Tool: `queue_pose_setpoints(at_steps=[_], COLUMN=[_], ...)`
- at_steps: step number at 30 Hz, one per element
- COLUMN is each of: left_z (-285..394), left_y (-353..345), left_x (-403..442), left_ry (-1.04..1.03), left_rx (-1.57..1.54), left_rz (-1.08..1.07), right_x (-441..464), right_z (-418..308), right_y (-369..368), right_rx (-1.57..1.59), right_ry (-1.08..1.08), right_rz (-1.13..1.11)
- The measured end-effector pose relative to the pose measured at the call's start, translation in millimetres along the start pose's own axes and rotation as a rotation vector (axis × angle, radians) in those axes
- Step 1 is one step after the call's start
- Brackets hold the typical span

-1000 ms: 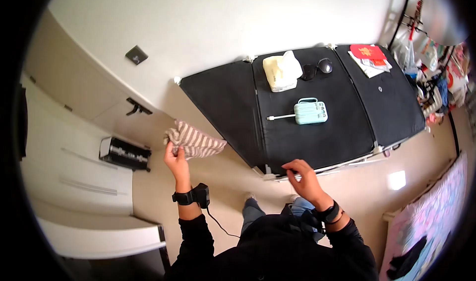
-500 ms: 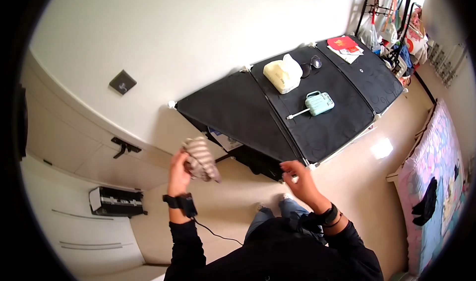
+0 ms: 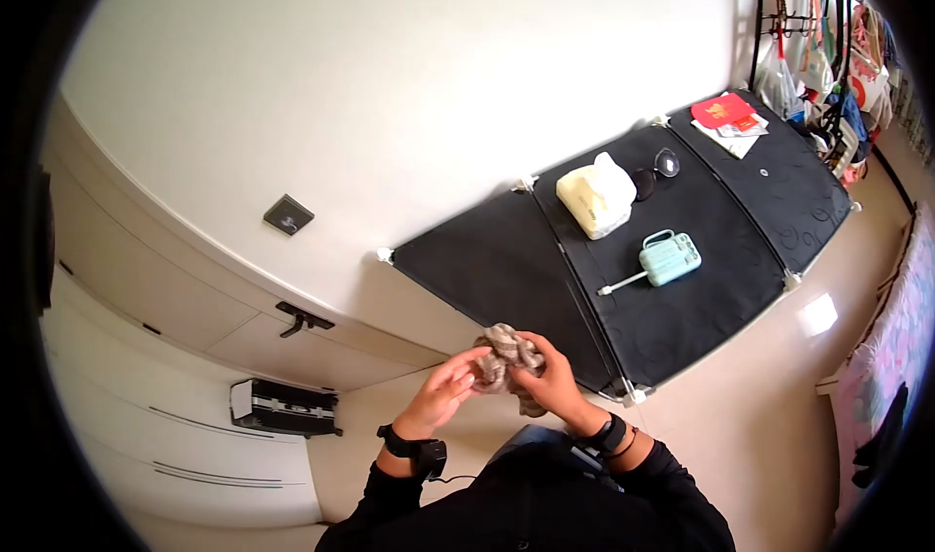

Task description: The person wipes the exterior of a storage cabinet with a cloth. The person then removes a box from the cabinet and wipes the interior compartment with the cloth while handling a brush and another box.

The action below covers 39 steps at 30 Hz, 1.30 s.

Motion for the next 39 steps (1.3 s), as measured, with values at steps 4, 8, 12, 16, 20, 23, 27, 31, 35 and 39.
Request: queue_pose_setpoints(at_steps=[4, 8, 12, 16, 20, 23, 27, 31, 35, 39], left_z=[3, -180, -336, -288, -266, -254, -245, -238, -229, -223], left_y=[45, 202, 295, 338, 376, 397, 417, 434, 442, 449], left_x=[-13, -115, -268, -213, -179, -167, -163, -161, -162, -164], left_ry=[0.055, 0.718, 1.126, 1.119, 1.046, 1.032, 1.026, 1.021, 1.016, 1.016], left_rx=[0.153, 0.262, 0.281, 0.141, 0.069, 0.043, 0.017, 0.002, -0.02, -0.023], left_rz=[0.032, 0.13, -0.321, 0.185, 0.259, 0.249, 0.22, 0.208, 0.208, 0.214], right_x=[11, 23, 37, 53, 85, 107, 137, 180, 222, 247], right_z=[15, 24, 23, 23, 17, 13, 0, 1, 3, 16], right_y=[27, 45, 39, 15, -17, -34, -50, -81, -121, -151], right_rx=[0.156, 0.272, 0.245, 0.17, -0.009, -0.018, -0.279, -0.528, -0.842, -0.932], right_ry=[-0.048, -0.127, -0.085, -0.109, -0.058, -0.022, 0.056, 0.024, 0.139, 0.134], right_rz=[0.203, 0.362, 0.474, 0.587, 0.594, 0.647, 0.668, 0.529, 0.391, 0.325])
Point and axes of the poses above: each hand's wrist, its own x-axis towards the middle knuckle, its own y-axis out of the back of the hand, z = x × y, the point moved 8 cm from there along x, towards the middle knuckle, and after that the axes turned 2 degrees about x, right-handed, at the moved point
